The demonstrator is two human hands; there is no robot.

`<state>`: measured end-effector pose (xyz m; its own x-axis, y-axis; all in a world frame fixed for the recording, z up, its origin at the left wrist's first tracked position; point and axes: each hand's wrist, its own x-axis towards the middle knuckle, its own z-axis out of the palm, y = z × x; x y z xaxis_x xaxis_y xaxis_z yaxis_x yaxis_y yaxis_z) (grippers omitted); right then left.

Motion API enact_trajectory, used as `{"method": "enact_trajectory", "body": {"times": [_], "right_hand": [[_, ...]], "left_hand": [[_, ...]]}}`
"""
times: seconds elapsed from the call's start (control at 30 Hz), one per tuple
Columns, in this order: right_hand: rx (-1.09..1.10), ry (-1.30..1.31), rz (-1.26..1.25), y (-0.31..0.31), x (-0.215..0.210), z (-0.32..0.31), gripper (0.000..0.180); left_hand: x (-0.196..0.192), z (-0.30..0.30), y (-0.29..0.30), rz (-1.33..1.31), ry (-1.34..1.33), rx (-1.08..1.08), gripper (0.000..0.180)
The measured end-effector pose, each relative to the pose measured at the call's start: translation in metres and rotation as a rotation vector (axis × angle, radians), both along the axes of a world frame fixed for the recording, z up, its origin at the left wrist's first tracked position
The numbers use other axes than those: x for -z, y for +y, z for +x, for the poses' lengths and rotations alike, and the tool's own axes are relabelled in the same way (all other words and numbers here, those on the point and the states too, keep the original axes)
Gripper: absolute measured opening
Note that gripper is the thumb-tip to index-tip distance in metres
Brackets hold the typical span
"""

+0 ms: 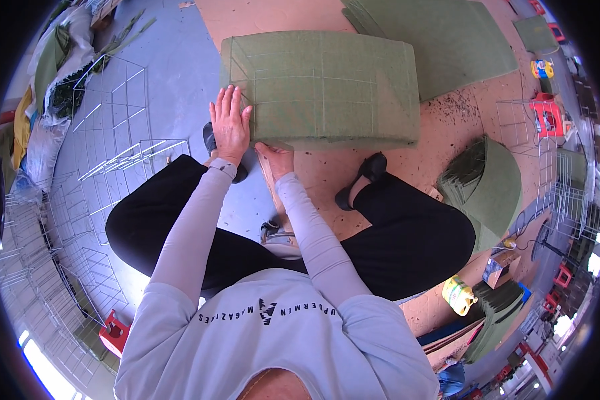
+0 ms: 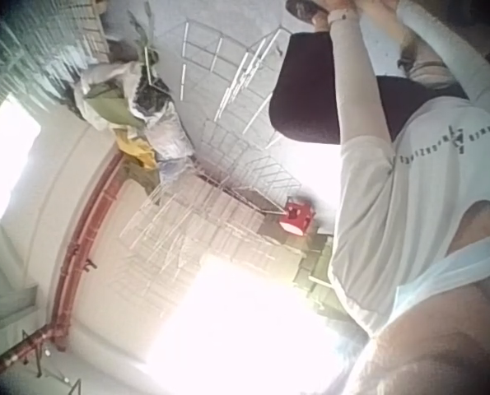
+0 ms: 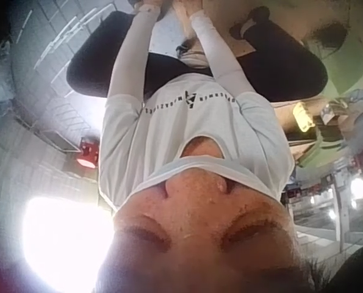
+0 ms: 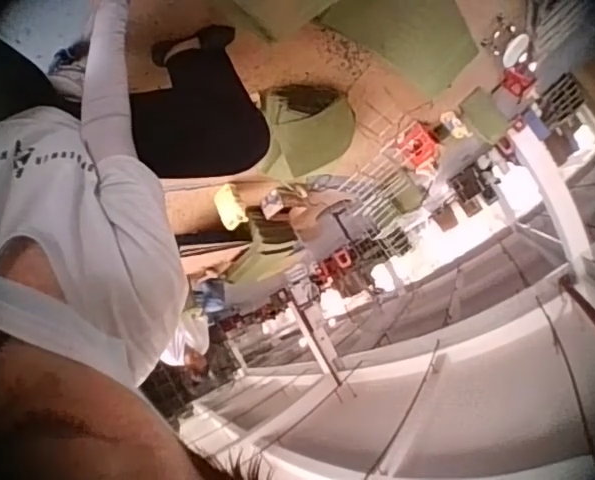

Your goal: The person assembles wire mesh cubes by gluing green fabric covers onto the wire mesh frames using a hot glue gun.

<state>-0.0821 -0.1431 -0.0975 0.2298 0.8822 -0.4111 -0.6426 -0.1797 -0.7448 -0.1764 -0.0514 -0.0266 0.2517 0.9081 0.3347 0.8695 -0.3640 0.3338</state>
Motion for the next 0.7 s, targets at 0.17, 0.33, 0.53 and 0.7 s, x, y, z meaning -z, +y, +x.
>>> {"method": "enact_trajectory", "body": {"times": [0.17, 0.33, 0.53, 0.7], "right_hand": [[-0.043, -0.088, -0.002, 0.005, 0.005, 0.001, 0.018], [-0.049, -0.083, 0.036, 0.007, 0.009, 0.001, 0.017], [-0.022, -0.091, 0.054, 0.011, 0.006, -0.001, 0.017], [-0.031, -0.071, 0.052, 0.008, 0.009, -0.002, 0.019]], "left_hand": [[0.001, 0.0, 0.0, -0.007, -0.038, -0.001, 0.05], [0.001, 0.001, 0.0, -0.008, -0.021, -0.002, 0.05], [0.001, -0.001, 0.001, 0.002, -0.021, 0.038, 0.048], [0.001, 0.002, 0.0, -0.006, -0.024, 0.029, 0.047]]}}
